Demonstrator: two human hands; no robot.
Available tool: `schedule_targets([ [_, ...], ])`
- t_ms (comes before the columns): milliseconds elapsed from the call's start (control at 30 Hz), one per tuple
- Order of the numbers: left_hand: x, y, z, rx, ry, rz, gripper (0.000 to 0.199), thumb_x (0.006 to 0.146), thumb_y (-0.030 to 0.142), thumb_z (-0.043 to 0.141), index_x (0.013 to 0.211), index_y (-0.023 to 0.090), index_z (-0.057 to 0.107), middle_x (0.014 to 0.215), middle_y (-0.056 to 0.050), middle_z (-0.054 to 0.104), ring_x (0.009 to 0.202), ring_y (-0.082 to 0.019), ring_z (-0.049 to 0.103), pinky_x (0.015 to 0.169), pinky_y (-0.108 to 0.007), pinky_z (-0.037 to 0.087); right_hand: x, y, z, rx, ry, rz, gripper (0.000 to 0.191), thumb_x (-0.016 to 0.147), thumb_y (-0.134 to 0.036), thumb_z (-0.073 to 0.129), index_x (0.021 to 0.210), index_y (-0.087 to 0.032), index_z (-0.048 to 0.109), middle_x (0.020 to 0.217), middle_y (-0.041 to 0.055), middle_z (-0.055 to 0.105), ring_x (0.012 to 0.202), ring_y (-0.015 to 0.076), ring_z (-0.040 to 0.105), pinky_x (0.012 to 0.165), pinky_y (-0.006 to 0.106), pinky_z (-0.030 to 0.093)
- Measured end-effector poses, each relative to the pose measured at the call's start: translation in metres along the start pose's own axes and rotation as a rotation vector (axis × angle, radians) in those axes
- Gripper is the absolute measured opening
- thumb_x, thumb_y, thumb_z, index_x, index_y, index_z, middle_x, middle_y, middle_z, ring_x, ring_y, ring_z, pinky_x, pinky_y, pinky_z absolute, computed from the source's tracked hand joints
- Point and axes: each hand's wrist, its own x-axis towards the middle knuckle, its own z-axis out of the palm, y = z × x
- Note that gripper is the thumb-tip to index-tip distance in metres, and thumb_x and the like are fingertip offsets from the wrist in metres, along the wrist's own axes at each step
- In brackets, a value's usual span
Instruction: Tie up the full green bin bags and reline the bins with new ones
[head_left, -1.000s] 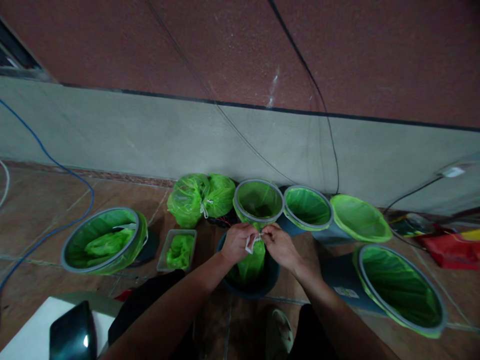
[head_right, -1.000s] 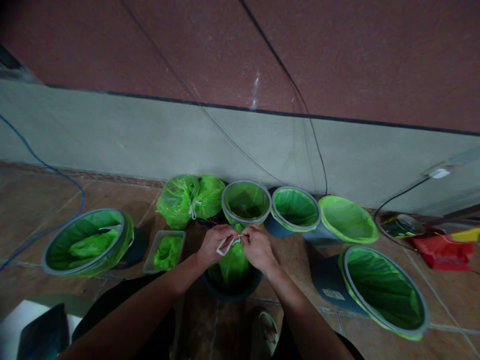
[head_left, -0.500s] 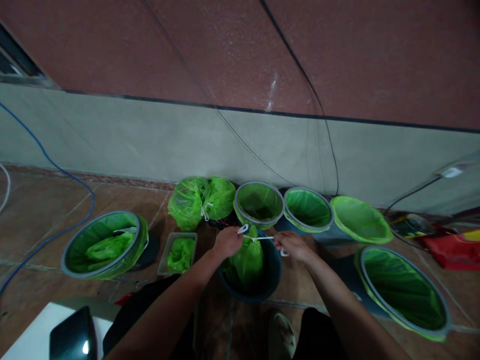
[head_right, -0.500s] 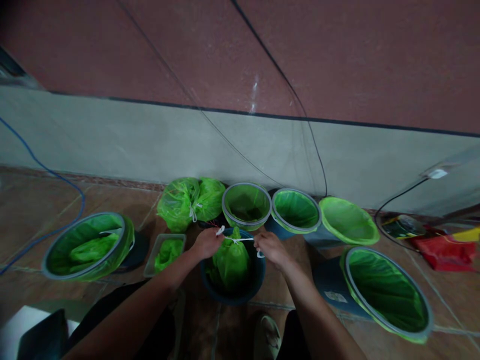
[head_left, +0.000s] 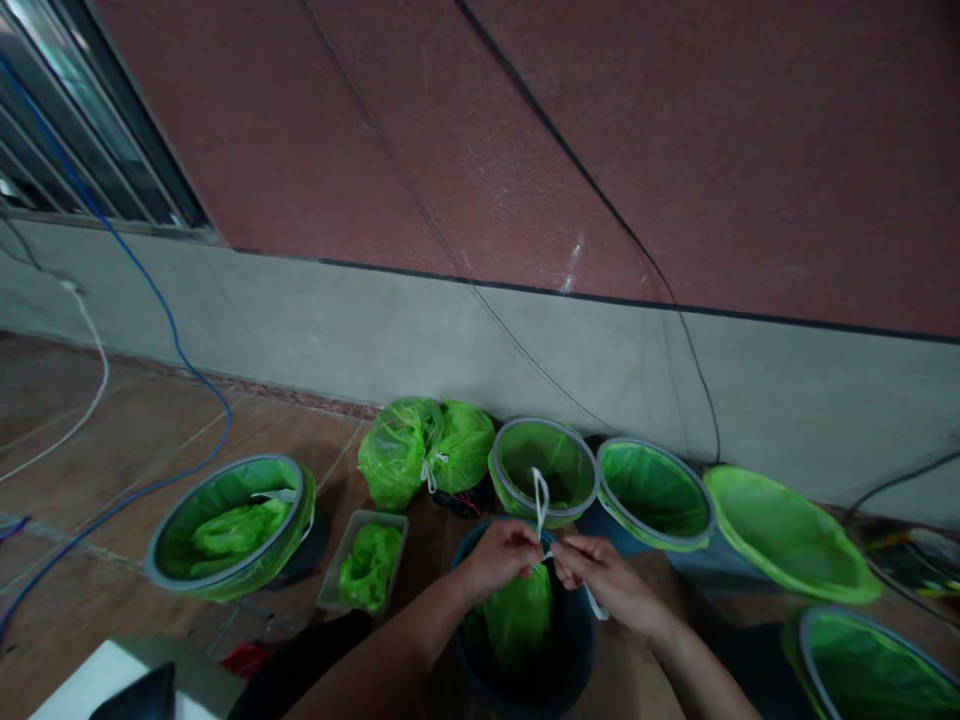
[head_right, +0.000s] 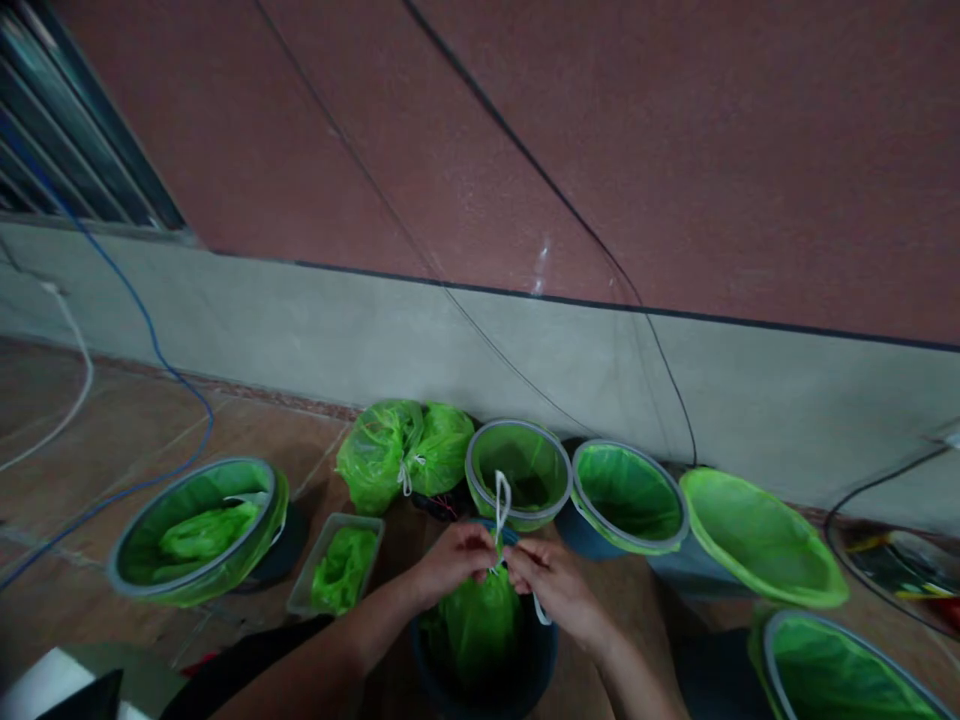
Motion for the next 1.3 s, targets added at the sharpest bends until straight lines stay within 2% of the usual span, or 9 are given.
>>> schedule_targets([
  [100, -0.001, -0.004, 0.001, 0.083, -0.072, 0.088, 0.017, 0.059, 0.02, 0.076, 0.067, 0.015, 0.062, 0.062, 0.003, 0.062, 0.057, -0.009, 0.053, 0.057, -0.021, 0.039, -0.001, 0.0, 0.004, -0.072, -0.027, -0.045, 0.052, 0.077, -0.067, 0.06, 0.056, -0.02, 0.053, 0.056, -0.0015, 0.049, 0.057, 0.0124, 0.046, 0.058, 0.027, 0.037],
  [233, -0.01, -0.001, 0.004, 0.291, -0.191, 0.19, 0.015, 0.08, 0.029, 0.065, 0.077, 0.016, 0.071, 0.08, -0.003, 0.072, 0.075, -0.015, 0.064, 0.07, -0.024, 0.046, -0.001, -0.003, 0.008, -0.051, 0.012, -0.085, 0.052, 0.083, -0.067, 0.053, 0.062, -0.019, 0.056, 0.059, -0.0009, 0.049, 0.058, 0.0129, 0.045, 0.058, 0.027, 0.036],
  [367, -0.016, 0.004, 0.003, 0.557, -0.147, 0.283, 0.017, 0.086, 0.022, 0.053, 0.084, 0.018, 0.07, 0.079, -0.002, 0.07, 0.073, -0.015, 0.063, 0.071, -0.025, 0.046, 0.003, 0.002, 0.009, 0.027, 0.144, -0.01, 0.051, 0.084, -0.066, 0.046, 0.086, -0.02, 0.066, 0.064, 0.0021, 0.057, 0.058, 0.0165, 0.051, 0.057, 0.03, 0.04],
  [500, -0.019, 0.004, 0.0, 0.731, -0.085, 0.362, 0.018, 0.088, 0.017, 0.046, 0.082, 0.018, 0.063, 0.075, -0.002, 0.067, 0.074, -0.015, 0.062, 0.077, -0.026, 0.047, 0.007, 0.017, 0.014, -0.086, 0.026, 0.003, 0.037, 0.075, -0.049, 0.056, 0.094, -0.02, 0.069, 0.074, 0.0045, 0.065, 0.062, 0.0185, 0.057, 0.055, 0.029, 0.041],
  [667, -0.018, 0.001, -0.001, 0.72, -0.016, 0.341, 0.011, 0.084, 0.016, 0.05, 0.086, 0.018, 0.06, 0.071, -0.003, 0.064, 0.068, -0.017, 0.062, 0.073, -0.029, 0.049, 0.006, 0.024, 0.018, -0.318, 0.062, -0.119, 0.024, 0.078, -0.042, 0.056, 0.081, -0.023, 0.071, 0.077, 0.0043, 0.068, 0.072, 0.0211, 0.06, 0.068, 0.032, 0.046],
  [833, -0.008, -0.003, 0.002, 0.283, 0.112, -0.027, 0.008, 0.074, 0.02, 0.061, 0.069, 0.019, 0.055, 0.06, 0.001, 0.06, 0.055, -0.015, 0.059, 0.056, -0.027, 0.045, 0.006, 0.02, 0.014, -0.452, 0.135, -0.093, 0.028, 0.082, -0.042, 0.053, 0.07, -0.023, 0.07, 0.066, 0.0028, 0.064, 0.063, 0.0195, 0.056, 0.063, 0.031, 0.041],
  [967, -0.005, -0.002, 0.002, 0.097, 0.191, -0.141, 0.018, 0.058, 0.021, 0.074, 0.061, 0.017, 0.057, 0.052, 0.004, 0.057, 0.052, -0.013, 0.054, 0.056, -0.026, 0.042, 0.006, 0.025, 0.015, -0.445, 0.115, -0.06, 0.026, 0.081, -0.041, 0.054, 0.067, -0.022, 0.066, 0.061, 0.0009, 0.06, 0.059, 0.0165, 0.052, 0.058, 0.029, 0.036],
  [1133, -0.006, 0.001, 0.0, 0.211, 0.213, -0.14, 0.014, 0.054, 0.01, 0.071, 0.058, 0.016, 0.059, 0.053, 0.006, 0.055, 0.055, -0.011, 0.051, 0.058, -0.024, 0.04, 0.007, 0.044, 0.016, -0.33, 0.026, 0.032, 0.023, 0.077, -0.039, 0.056, 0.062, -0.021, 0.058, 0.056, -0.002, 0.05, 0.055, 0.0134, 0.045, 0.053, 0.025, 0.032],
  [1300, -0.011, 0.0, 0.001, 0.491, 0.111, 0.149, 0.011, 0.064, 0.008, 0.059, 0.067, 0.017, 0.065, 0.064, 0.003, 0.062, 0.062, -0.012, 0.055, 0.061, -0.023, 0.041, 0.005, 0.038, 0.012, -0.406, 0.054, 0.045, 0.022, 0.077, -0.039, 0.055, 0.064, -0.022, 0.061, 0.056, -0.0021, 0.05, 0.054, 0.0143, 0.047, 0.053, 0.027, 0.033],
])
